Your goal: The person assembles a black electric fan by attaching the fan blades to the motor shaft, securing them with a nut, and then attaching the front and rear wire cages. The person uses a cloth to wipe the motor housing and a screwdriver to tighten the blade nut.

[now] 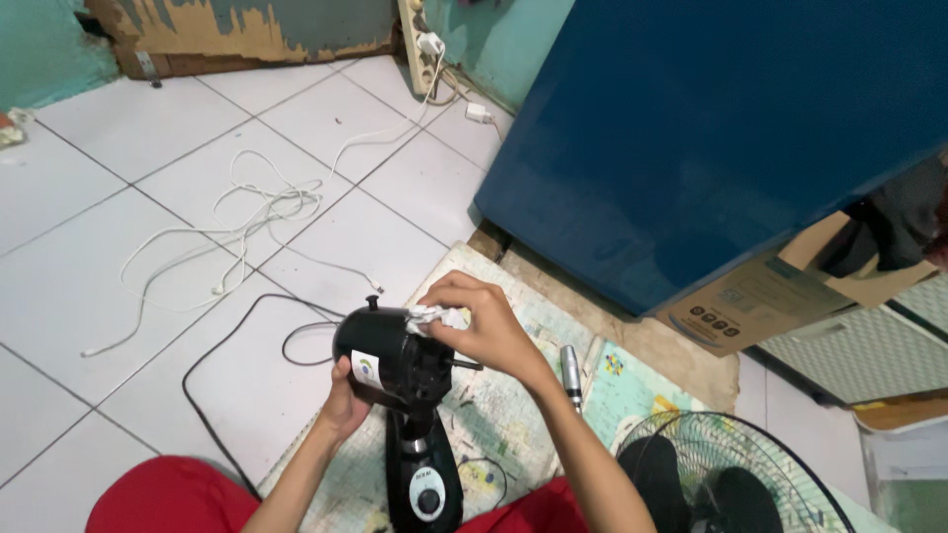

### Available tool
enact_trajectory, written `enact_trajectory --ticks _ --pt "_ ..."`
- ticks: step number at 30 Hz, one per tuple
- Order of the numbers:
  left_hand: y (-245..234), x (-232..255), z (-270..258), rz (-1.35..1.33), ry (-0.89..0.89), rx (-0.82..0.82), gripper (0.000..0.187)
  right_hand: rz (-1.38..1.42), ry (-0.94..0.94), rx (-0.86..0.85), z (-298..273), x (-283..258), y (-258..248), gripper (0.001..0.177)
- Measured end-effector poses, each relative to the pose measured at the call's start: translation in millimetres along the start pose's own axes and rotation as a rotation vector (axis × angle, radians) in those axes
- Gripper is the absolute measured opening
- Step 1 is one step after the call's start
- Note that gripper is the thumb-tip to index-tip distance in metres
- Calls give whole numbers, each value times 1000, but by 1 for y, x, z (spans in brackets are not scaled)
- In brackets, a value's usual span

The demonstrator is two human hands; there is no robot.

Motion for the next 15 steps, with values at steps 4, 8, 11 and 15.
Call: enact_trajectory --ticks 4,8,11,15 --pt "-9 -11 3 4 -15 7 92 -30 -105 -46 9 10 14 22" --pt "-8 -14 2 27 -10 -26 93 -40 238 -85 14 76 19 22" --pt "-6 -10 0 27 -2 1 93 -26 231 -103 12 110 15 20" --pt "-4 -6 -8 -1 -5 30 97 167 371 -176 -13 167 35 17"
Point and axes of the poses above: each hand's wrist, its own z-axis towards the middle knuckle, its own y-axis out of the palm, x = y × z, the point moved 9 cm from there along z, towards the middle knuckle, and after that the axes turned 3 degrees about -x, right-handed, at the moved point
